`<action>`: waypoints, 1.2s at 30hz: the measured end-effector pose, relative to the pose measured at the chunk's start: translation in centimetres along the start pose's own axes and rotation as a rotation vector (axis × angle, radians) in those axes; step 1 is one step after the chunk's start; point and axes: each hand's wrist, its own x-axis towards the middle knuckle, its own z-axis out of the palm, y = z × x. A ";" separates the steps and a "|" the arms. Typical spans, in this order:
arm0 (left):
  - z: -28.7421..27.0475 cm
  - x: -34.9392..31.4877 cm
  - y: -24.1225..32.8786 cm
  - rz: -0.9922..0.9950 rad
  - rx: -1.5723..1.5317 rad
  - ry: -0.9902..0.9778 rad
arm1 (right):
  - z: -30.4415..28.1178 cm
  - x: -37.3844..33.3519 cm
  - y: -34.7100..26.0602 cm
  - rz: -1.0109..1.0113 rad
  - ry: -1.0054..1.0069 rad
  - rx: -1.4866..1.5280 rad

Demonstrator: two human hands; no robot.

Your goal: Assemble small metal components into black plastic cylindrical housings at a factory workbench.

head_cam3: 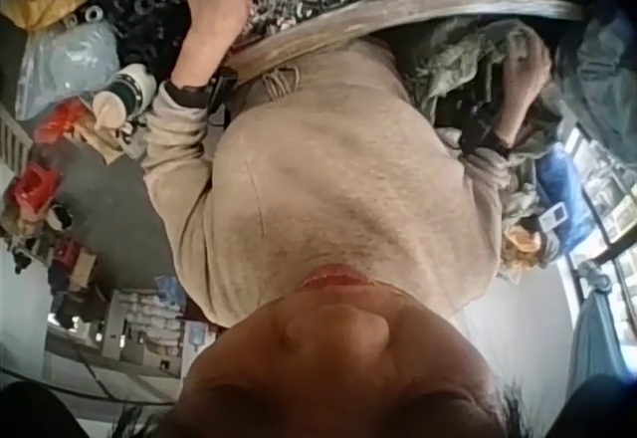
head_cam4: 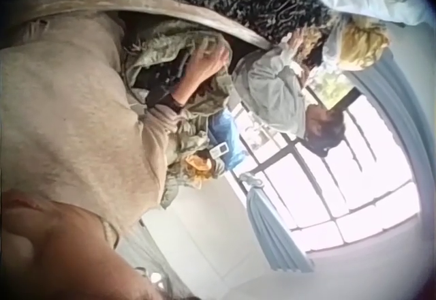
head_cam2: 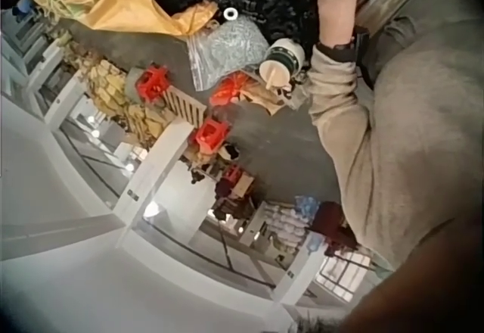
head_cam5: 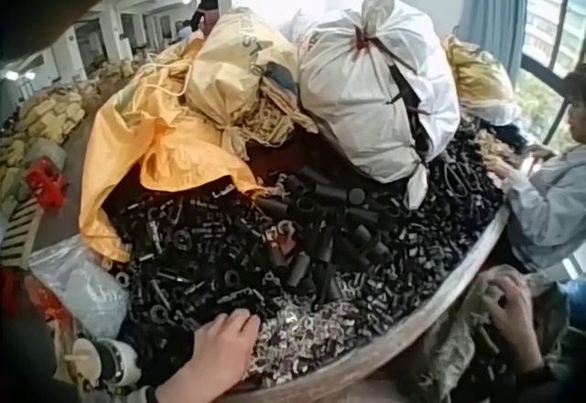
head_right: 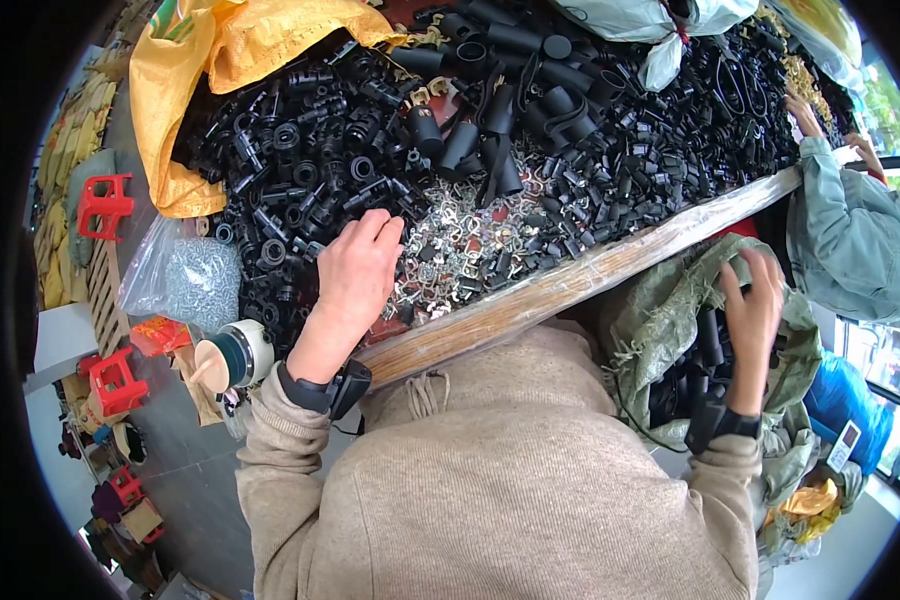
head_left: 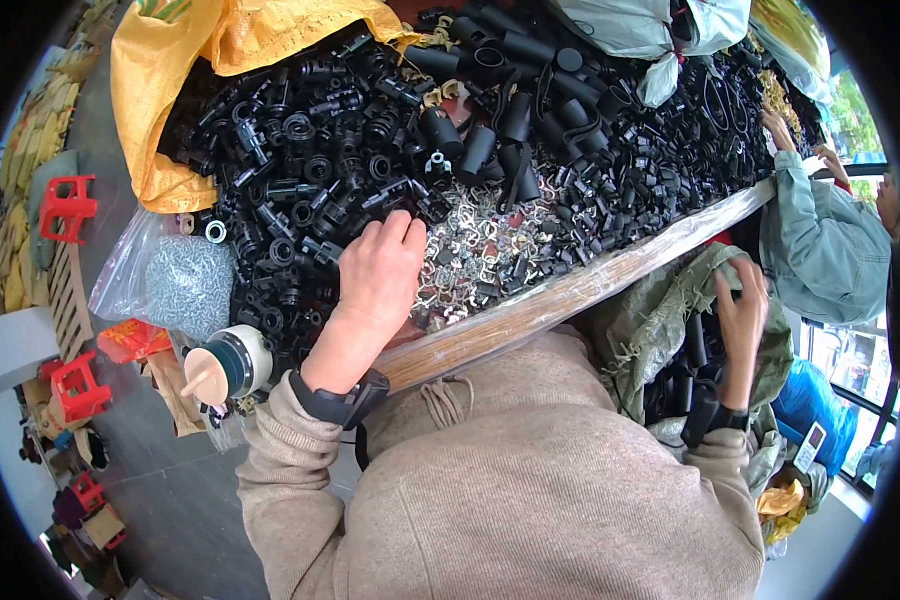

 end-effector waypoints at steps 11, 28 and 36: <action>0.3 0.5 -0.5 -0.034 -0.052 -0.214 | 9.8 3.4 -17.6 -0.654 -0.335 0.447; -1.1 -1.6 -1.2 -0.678 -2.132 -0.033 | 11.6 2.9 -18.4 -0.712 -0.243 0.249; -0.2 -2.0 -0.9 -0.872 -2.141 -0.126 | 12.6 2.7 -19.1 -0.754 -0.291 0.212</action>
